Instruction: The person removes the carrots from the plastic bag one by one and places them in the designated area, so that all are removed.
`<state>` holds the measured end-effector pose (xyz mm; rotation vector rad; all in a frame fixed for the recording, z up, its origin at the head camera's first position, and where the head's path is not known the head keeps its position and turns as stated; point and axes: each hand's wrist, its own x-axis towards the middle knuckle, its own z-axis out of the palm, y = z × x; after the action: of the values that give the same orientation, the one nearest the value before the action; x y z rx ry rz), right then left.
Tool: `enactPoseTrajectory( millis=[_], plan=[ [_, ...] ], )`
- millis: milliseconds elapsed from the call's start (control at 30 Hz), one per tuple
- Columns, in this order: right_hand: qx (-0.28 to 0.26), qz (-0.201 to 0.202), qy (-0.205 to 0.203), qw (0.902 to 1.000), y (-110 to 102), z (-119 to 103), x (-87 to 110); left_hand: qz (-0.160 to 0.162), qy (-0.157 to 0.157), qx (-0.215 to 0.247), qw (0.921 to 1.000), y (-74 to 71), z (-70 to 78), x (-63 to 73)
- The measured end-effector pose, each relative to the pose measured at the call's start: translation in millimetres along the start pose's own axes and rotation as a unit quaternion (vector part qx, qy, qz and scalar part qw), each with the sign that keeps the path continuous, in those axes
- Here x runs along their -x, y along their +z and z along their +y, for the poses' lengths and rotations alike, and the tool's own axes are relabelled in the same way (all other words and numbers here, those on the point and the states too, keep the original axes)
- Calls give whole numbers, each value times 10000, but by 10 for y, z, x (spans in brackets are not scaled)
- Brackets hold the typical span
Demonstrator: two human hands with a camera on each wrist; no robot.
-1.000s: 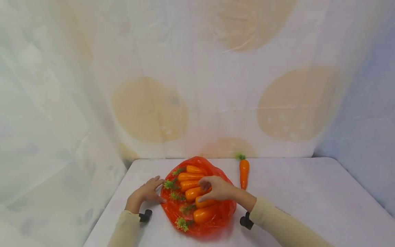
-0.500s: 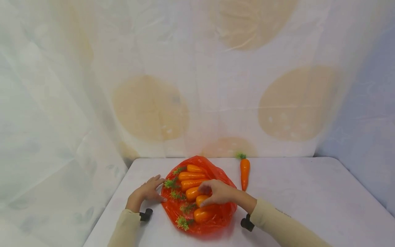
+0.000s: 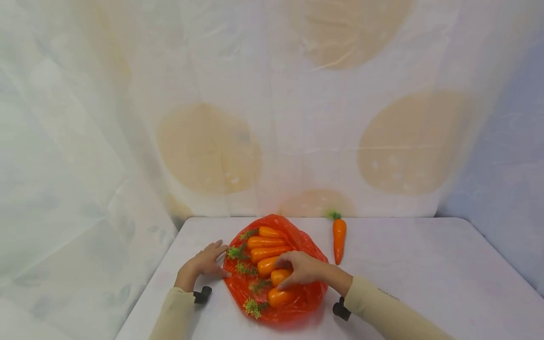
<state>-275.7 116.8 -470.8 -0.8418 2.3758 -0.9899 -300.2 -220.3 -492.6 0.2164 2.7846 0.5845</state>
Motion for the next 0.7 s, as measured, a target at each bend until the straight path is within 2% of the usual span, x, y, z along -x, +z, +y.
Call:
enactPoseTrajectory(
  millis=[700],
  plan=[
    [7,-388,277,9989,-40,0,-28,-37,-37,-27,10000,-19,39,20]
  ],
)
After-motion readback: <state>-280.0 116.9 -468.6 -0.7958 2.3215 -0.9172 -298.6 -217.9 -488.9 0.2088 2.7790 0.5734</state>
